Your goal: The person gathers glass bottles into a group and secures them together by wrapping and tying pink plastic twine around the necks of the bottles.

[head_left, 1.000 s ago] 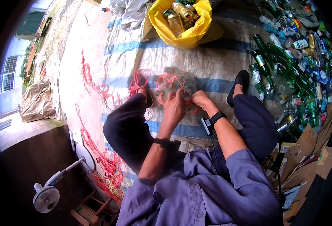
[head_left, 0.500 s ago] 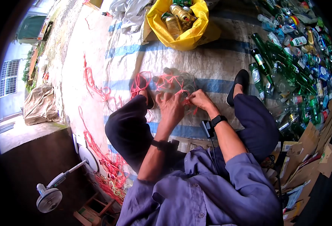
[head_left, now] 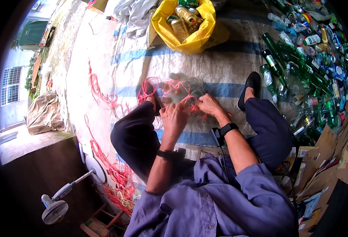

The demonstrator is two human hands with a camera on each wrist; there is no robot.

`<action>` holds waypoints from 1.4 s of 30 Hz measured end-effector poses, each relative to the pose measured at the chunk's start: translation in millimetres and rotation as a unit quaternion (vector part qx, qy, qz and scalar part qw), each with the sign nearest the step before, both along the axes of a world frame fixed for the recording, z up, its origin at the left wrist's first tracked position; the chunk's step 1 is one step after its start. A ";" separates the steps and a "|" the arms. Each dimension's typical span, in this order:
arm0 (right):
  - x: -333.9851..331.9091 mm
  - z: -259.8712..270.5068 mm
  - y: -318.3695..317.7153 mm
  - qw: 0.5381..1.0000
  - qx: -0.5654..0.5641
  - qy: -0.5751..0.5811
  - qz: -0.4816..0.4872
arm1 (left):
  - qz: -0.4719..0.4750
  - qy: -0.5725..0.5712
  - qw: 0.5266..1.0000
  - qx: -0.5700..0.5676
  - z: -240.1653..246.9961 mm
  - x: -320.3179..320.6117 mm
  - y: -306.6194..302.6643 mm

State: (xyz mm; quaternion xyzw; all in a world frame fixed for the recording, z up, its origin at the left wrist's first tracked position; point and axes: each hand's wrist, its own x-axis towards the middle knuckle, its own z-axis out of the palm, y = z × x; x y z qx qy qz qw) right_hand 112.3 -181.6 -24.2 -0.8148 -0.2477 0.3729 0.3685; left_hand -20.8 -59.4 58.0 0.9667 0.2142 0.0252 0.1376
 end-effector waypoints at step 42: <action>0.1 22.9 -0.3 0.997 -0.006 -0.073 0.030 | 0.086 -0.111 0.974 -0.175 -16.3 0.8 11.6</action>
